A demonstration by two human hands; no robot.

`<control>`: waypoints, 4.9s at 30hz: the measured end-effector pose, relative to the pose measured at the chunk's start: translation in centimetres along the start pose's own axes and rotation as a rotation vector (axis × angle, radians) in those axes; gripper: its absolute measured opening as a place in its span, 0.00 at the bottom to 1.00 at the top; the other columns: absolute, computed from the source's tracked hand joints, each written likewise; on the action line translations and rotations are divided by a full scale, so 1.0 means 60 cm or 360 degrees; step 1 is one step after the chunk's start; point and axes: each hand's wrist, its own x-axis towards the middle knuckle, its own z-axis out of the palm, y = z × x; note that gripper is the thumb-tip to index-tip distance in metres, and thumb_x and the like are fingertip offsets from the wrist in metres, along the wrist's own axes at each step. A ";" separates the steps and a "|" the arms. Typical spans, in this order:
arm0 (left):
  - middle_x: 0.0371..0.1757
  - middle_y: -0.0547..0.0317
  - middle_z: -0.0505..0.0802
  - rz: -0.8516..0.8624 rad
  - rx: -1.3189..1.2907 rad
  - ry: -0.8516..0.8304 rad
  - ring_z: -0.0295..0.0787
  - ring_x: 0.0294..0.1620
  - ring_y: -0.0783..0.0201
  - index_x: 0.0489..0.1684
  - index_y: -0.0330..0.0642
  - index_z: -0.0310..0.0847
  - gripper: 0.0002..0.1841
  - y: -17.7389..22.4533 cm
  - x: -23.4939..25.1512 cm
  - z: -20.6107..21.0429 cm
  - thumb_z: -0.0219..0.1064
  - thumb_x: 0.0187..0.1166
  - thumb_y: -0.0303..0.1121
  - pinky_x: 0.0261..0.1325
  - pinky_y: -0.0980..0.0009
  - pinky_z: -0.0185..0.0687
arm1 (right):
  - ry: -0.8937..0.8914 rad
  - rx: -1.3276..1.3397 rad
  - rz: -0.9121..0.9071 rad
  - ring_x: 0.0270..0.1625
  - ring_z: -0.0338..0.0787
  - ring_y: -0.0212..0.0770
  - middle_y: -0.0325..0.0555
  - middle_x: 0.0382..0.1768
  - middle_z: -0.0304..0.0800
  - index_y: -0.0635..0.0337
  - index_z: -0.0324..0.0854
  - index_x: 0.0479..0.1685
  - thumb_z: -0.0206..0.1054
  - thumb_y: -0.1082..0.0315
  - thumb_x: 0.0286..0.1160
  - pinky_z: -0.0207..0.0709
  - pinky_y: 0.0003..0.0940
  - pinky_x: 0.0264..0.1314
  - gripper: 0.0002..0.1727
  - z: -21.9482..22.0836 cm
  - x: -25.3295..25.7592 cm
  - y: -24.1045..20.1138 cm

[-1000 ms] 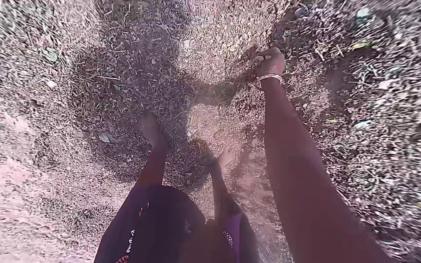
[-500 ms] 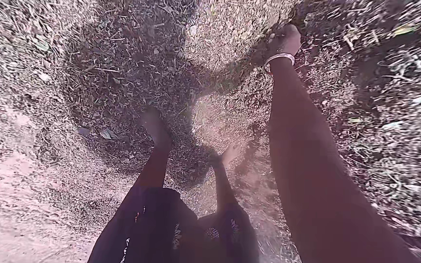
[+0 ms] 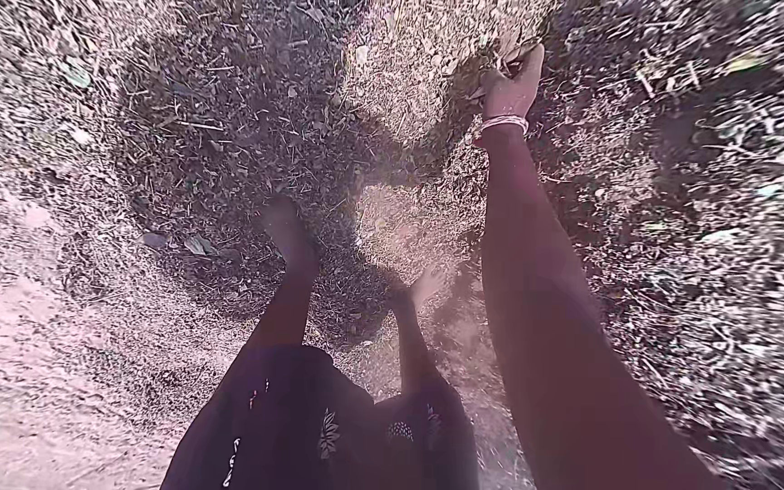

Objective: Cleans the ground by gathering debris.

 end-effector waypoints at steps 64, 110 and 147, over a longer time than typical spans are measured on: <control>0.94 0.39 0.55 -0.0279 -0.1137 0.1229 0.44 0.94 0.32 0.89 0.44 0.64 0.29 -0.190 -0.027 -0.056 0.56 0.89 0.41 0.90 0.33 0.41 | -0.0845 0.1556 0.0519 0.37 0.93 0.40 0.45 0.33 0.86 0.57 0.73 0.45 0.43 0.60 0.95 0.91 0.36 0.46 0.16 0.017 -0.460 -0.629; 0.84 0.40 0.74 -0.0215 -0.0077 0.0003 0.68 0.85 0.38 0.79 0.42 0.75 0.25 -0.034 0.171 0.159 0.52 0.92 0.48 0.81 0.39 0.64 | -0.0856 0.0325 0.0338 0.66 0.88 0.51 0.61 0.74 0.82 0.64 0.77 0.77 0.64 0.74 0.81 0.80 0.49 0.70 0.24 -0.028 -0.486 0.070; 0.35 0.65 0.86 0.0739 -0.3399 0.1341 0.85 0.32 0.70 0.39 0.48 0.80 0.15 -0.143 0.232 0.119 0.45 0.85 0.24 0.40 0.72 0.85 | -0.1150 -0.0431 -0.0484 0.73 0.82 0.58 0.66 0.70 0.81 0.63 0.84 0.69 0.72 0.77 0.69 0.76 0.50 0.76 0.24 0.104 -0.417 -0.063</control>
